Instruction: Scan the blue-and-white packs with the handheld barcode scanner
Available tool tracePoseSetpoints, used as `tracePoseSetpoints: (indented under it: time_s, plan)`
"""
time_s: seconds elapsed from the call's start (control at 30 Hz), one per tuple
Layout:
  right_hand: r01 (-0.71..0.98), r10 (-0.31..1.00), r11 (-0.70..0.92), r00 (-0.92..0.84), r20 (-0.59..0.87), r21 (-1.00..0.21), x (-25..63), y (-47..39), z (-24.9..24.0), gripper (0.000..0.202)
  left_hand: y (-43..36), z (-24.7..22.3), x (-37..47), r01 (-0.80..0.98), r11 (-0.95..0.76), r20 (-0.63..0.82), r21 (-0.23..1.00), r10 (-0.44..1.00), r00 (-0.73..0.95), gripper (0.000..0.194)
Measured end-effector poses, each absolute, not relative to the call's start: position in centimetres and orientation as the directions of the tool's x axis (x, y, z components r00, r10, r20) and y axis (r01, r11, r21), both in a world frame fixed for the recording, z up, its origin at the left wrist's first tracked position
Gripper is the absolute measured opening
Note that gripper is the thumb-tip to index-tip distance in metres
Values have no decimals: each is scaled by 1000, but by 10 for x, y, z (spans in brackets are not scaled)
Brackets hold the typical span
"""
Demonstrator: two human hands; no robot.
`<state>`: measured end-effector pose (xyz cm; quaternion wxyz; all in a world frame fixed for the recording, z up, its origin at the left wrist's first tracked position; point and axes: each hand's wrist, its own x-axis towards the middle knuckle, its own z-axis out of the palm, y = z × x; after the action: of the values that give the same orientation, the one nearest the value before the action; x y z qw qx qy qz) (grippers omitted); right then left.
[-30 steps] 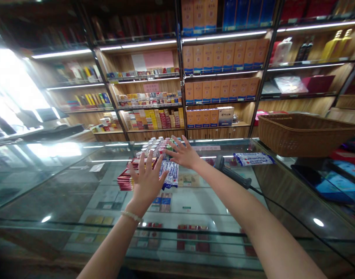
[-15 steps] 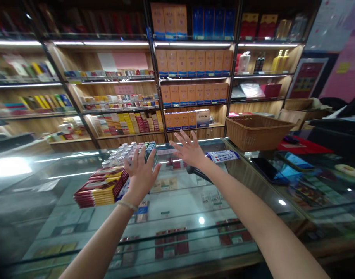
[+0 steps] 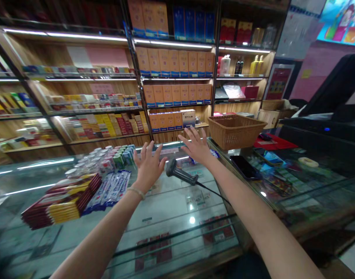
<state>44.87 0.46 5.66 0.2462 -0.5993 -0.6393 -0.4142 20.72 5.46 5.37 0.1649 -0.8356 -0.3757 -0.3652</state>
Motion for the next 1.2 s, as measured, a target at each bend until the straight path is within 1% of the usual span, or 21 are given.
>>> tracePoseSetpoints:
  time_s: [0.13, 0.3, 0.6, 0.83, 1.0, 1.2]
  plan:
    - [973, 596, -140, -64, 800, 182, 483, -9, 54, 50, 55, 53, 238, 743, -669, 715, 27, 532, 453, 53]
    - [967, 575, -210, 0, 818, 147, 516, -18, 42, 49, 55, 47, 269, 710, -703, 706, 44, 525, 476, 52]
    - [953, 549, -268, 29, 835, 143, 542, -21, 19, 48, 57, 51, 314, 645, -764, 729, 33, 460, 507, 48]
    - [942, 571, -297, 44, 820, 157, 559, -22, 8, 49, 61, 55, 350, 658, -747, 705, 96, 518, 485, 50]
    - [932, 604, -326, 74, 794, 161, 566, -23, 4, 51, 65, 46, 363, 653, -754, 678, 69, 515, 524, 55]
    - [930, 682, -334, 126, 721, 154, 571, -27, -5, 49, 67, 32, 360, 647, -763, 591, 15, 528, 609, 47]
